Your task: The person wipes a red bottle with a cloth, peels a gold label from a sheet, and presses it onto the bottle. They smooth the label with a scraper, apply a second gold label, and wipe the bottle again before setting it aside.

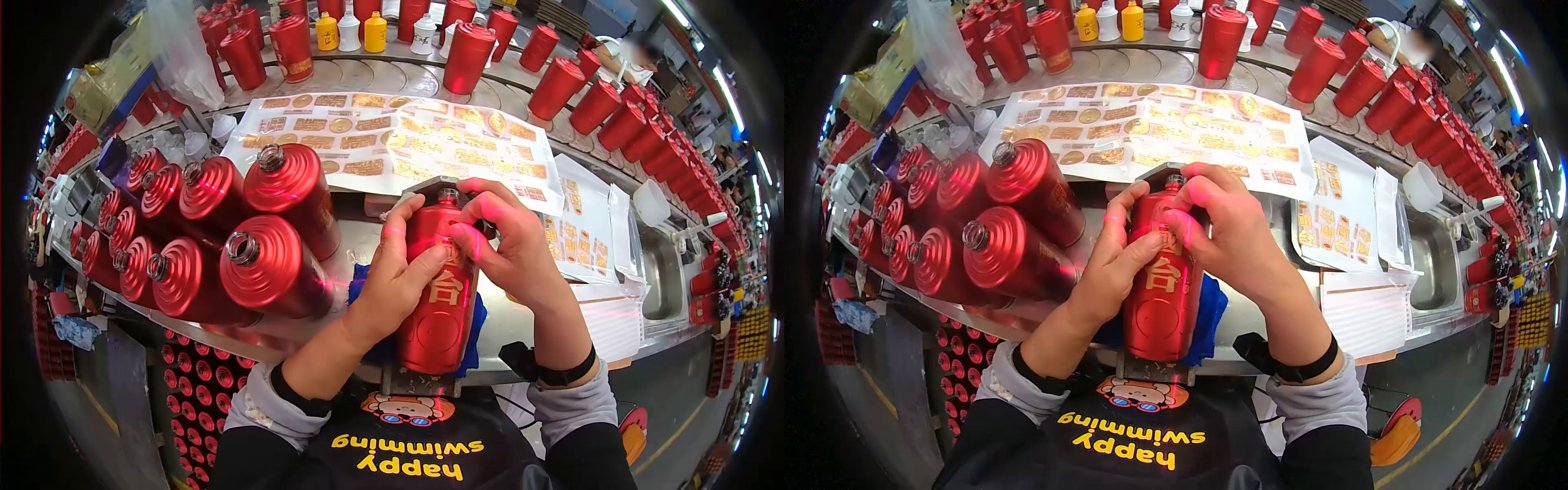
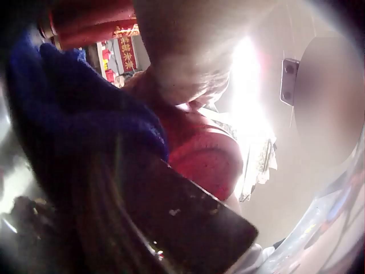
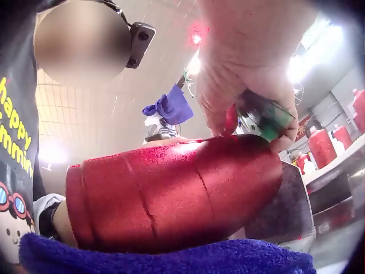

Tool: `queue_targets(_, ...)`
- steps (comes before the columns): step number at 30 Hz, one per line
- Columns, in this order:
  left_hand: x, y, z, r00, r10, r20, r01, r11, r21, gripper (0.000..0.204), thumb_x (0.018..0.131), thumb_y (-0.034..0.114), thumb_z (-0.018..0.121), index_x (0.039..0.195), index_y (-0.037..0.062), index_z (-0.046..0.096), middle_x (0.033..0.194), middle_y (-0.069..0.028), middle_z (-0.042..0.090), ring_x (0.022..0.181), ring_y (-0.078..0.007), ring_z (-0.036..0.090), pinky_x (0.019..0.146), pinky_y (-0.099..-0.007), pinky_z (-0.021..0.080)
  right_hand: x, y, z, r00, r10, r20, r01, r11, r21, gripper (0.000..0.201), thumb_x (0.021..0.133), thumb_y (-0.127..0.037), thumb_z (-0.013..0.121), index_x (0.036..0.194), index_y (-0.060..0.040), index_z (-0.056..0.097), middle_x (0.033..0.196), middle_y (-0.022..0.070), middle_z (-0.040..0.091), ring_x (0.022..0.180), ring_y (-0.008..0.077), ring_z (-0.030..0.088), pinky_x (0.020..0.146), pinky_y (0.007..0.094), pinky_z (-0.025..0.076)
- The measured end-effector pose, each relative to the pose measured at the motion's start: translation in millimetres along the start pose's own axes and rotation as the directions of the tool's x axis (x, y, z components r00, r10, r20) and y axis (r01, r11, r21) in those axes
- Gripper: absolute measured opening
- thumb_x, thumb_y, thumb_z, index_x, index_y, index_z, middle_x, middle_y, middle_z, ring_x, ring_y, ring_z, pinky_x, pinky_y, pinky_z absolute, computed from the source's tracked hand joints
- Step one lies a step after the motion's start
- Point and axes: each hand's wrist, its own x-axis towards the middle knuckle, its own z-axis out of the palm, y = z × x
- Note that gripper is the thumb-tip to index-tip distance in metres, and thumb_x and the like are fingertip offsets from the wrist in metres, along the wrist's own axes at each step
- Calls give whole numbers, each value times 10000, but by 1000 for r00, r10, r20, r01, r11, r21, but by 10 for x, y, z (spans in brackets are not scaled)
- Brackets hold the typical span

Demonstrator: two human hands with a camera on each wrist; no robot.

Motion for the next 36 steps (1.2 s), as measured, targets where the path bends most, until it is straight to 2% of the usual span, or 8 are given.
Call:
queue_targets(4, 38, 91, 61, 997, -13, -82, 28, 983, 183, 614, 977, 254, 605, 1416, -35, 287, 1317, -185, 491, 1205, -227, 506, 1027, -345, 412, 3, 2, 10, 1000, -1, -10, 0, 1000, -19, 138, 840, -54, 723, 916, 5, 625, 1188, 178, 624, 1036, 241, 636, 871, 327, 501)
queue_targets(7, 35, 95, 60, 997, -26, -68, 37, 985, 169, 574, 1002, 262, 567, 1433, 6, 288, 1333, -129, 455, 1197, -161, 471, 1023, -292, 402, 1, -6, 5, 1000, 18, -9, -18, 1000, -20, 141, 839, -57, 726, 916, 2, 624, 1191, 172, 625, 1033, 238, 636, 870, 328, 502)
queue_targets(10, 28, 60, 59, 999, -22, -46, 25, 998, 60, 563, 1011, 247, 549, 1445, 13, 278, 1342, -130, 447, 1201, -163, 469, 1026, -293, 401, 0, 11, 8, 1000, 20, -3, -20, 1000, -6, 175, 842, -132, 730, 942, -25, 635, 1214, 223, 594, 1079, 354, 615, 862, 387, 518)
queue_targets(25, 33, 35, 13, 1000, -18, -2, 18, 999, 37, 555, 1022, 223, 520, 1458, 13, 249, 1358, -122, 432, 1207, -163, 469, 1032, -295, 400, -3, 17, 27, 999, 1, -43, -2, 1000, -11, 151, 827, -96, 721, 896, -13, 616, 1125, 198, 619, 1071, 352, 611, 853, 397, 513)
queue_targets(28, 39, -24, 15, 998, 15, -56, -12, 998, 54, 568, 1008, 262, 557, 1423, -26, 297, 1284, -160, 524, 1176, -192, 513, 1011, -319, 417, -12, 15, 28, 999, -6, -40, 6, 1000, -6, 138, 832, -84, 709, 931, -20, 638, 1120, 199, 623, 1082, 354, 606, 866, 398, 508)
queue_targets(31, 20, 9, 17, 996, -71, -51, 63, 987, -147, 534, 1023, 248, 526, 1425, -19, 298, 1278, -147, 528, 1156, -174, 514, 1002, -307, 421, -50, -43, 11, 971, 92, -219, -102, 994, -35, 155, 839, -60, 687, 986, -21, 655, 1112, 203, 630, 1098, 360, 597, 906, 405, 489)
queue_targets(32, 14, 21, 22, 996, -64, -54, 56, 989, -135, 523, 1027, 246, 516, 1424, -17, 301, 1277, -144, 528, 1149, -167, 516, 1000, -304, 421, -113, 58, -12, 965, -93, -246, 47, 982, -185, 253, 844, -55, 674, 1095, -21, 662, 1176, 221, 602, 1133, 386, 565, 953, 434, 461)
queue_targets(36, 10, -12, 15, 998, -39, -58, 32, 992, -119, 502, 1032, 247, 502, 1419, -11, 312, 1270, -137, 533, 1132, -156, 521, 992, -295, 422, -467, -178, 71, 972, -176, -153, 125, 947, -295, 388, 855, -128, 694, 1228, -38, 634, 1303, 243, 519, 1177, 413, 518, 989, 474, 434)
